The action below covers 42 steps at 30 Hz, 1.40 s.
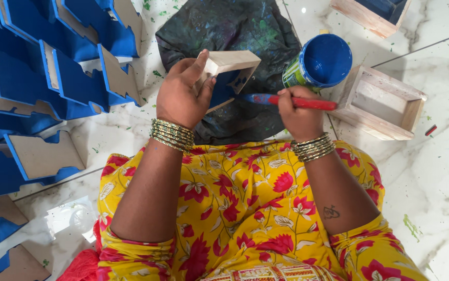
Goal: The person sits on the floor painting the inner surfaces of small wooden boxes blue with a brush, dipping the brush into a paint can between strokes and turning each box to reach its sides. Finished boxes are set aside with other completed blue-painted boxes.
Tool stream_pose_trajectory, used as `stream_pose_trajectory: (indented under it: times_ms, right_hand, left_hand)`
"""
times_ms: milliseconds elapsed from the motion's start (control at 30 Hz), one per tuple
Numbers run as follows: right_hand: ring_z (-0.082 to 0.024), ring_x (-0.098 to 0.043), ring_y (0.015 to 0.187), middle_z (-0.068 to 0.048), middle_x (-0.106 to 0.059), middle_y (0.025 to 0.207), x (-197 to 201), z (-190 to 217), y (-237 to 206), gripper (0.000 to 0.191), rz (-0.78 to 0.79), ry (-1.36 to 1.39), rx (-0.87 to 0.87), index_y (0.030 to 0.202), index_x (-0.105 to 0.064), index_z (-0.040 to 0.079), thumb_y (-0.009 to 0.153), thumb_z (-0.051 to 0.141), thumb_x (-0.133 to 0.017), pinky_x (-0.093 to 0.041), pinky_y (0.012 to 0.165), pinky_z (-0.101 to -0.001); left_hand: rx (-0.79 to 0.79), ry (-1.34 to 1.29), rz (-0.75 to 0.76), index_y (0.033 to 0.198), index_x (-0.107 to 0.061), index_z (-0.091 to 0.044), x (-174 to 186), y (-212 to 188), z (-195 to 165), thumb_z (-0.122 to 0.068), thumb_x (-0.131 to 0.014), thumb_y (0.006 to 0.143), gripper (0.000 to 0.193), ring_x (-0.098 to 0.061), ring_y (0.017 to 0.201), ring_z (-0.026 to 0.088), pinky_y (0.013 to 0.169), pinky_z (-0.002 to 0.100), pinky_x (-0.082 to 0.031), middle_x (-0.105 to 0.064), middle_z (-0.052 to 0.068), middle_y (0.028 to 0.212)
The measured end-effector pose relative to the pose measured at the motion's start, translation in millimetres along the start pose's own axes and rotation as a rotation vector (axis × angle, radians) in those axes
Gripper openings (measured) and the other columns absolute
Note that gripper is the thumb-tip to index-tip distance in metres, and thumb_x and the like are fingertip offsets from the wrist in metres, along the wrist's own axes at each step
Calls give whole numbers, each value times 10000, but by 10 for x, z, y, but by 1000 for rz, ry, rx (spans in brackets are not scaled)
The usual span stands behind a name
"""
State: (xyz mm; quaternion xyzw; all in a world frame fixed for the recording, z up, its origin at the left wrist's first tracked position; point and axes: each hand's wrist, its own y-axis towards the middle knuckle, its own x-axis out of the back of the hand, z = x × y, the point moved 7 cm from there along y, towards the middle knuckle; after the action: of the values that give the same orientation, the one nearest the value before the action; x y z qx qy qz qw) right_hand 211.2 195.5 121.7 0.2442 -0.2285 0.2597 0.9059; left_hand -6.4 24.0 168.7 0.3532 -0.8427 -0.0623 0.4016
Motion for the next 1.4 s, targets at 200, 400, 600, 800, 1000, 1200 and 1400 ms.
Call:
stream_pose_trajectory:
  times_ms: [200,400,600,800,1000,1200,1400]
  right_hand:
    - [-144,-694,624,-77,-705,709,-73,34,-33,182,17,50,35,884,-716,11,1003,133,-650,-539,589,-294]
    - [-128,-670,585,-69,-699,696,86,-114,-44,186,17,107,-135,904,-729,11,999,145,-641,-523,557,-287]
    - [-106,-678,582,-60,-698,682,-14,-111,-78,201,43,73,-106,907,-732,6,1005,149,-630,-525,557,-263]
    - [-91,-650,591,-42,-704,748,90,-310,-68,201,2,232,-240,966,-724,13,1013,160,-595,-509,537,-251]
    - [-77,-643,588,-48,-696,734,-25,-339,-110,219,59,241,-256,963,-725,10,1018,175,-593,-504,522,-231]
    - [-66,-614,581,-31,-677,730,127,-465,-75,261,14,378,-360,976,-719,11,1041,214,-569,-486,519,-223]
    - [-75,-618,582,-32,-688,740,-9,-440,-102,265,48,374,-379,961,-715,3,1020,221,-577,-483,506,-232]
  left_hand:
    - [-16,4,-3,1409,-636,-119,-24,8,-40,-168,-767,930,499,-694,1020,343,840,414,-578,-700,146,1197]
    - [4,-2,13,1416,-631,-114,-10,-17,-25,-171,-762,934,503,-691,1016,339,839,413,-576,-697,144,1195]
    - [-12,29,6,1417,-631,-121,-34,-3,-37,-178,-767,934,505,-690,1026,337,840,409,-577,-696,142,1203]
    - [0,18,18,1437,-609,-128,-4,-24,-25,-168,-771,927,537,-691,1019,334,830,408,-576,-693,137,1206]
    - [-4,-11,79,1477,-574,-139,-35,1,-40,-141,-756,913,593,-690,982,332,821,406,-576,-687,141,1203]
    - [0,-11,74,1487,-562,-141,-27,-14,-16,-139,-756,928,592,-689,982,338,832,412,-571,-686,139,1198]
    - [-7,-37,71,1486,-560,-150,-38,-2,-25,-139,-749,922,595,-692,996,338,834,403,-574,-683,144,1210]
